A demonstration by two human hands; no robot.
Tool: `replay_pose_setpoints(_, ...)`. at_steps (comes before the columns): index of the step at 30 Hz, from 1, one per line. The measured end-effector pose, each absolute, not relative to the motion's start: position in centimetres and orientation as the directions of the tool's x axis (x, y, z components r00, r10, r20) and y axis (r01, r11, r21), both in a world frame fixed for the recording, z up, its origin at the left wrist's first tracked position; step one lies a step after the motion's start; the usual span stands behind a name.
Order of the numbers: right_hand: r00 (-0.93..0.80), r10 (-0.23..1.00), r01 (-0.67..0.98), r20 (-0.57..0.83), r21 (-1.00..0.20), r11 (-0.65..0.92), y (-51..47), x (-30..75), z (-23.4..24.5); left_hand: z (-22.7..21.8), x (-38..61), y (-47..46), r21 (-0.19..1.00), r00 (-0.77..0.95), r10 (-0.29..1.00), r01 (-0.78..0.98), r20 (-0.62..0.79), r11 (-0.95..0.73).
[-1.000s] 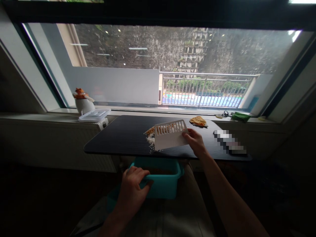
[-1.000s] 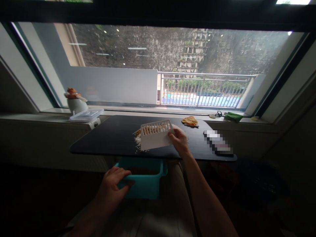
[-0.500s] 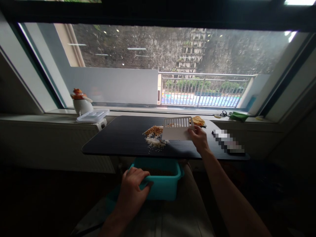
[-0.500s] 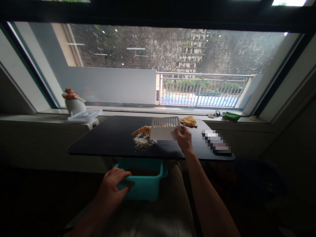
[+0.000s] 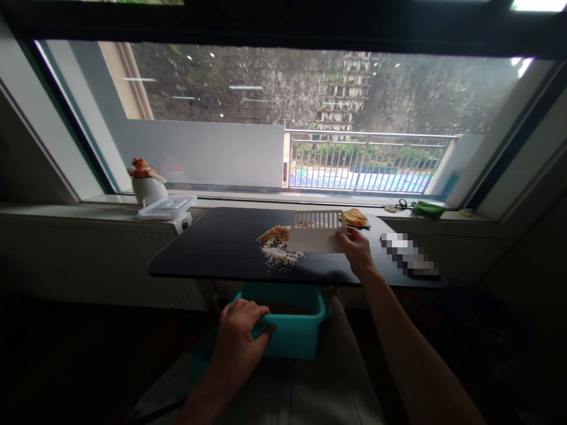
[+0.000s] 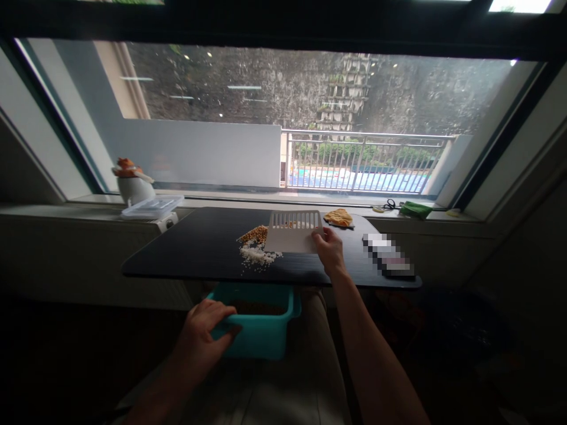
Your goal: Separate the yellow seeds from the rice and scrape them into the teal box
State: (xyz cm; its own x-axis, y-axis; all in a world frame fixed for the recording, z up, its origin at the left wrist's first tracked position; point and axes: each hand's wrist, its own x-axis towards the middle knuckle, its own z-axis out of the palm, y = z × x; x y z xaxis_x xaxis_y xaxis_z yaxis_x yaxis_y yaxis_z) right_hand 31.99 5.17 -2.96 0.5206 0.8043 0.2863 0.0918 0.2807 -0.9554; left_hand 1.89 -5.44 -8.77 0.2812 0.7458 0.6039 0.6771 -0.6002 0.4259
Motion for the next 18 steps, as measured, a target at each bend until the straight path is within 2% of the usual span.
replay_pose_setpoints(18,0.503,0.834,0.006,0.229,-0.965,0.261,4.2,32.1,-3.0,-8.4,2.0,-5.5,0.429,0.277,0.745,0.675,0.607,-0.600)
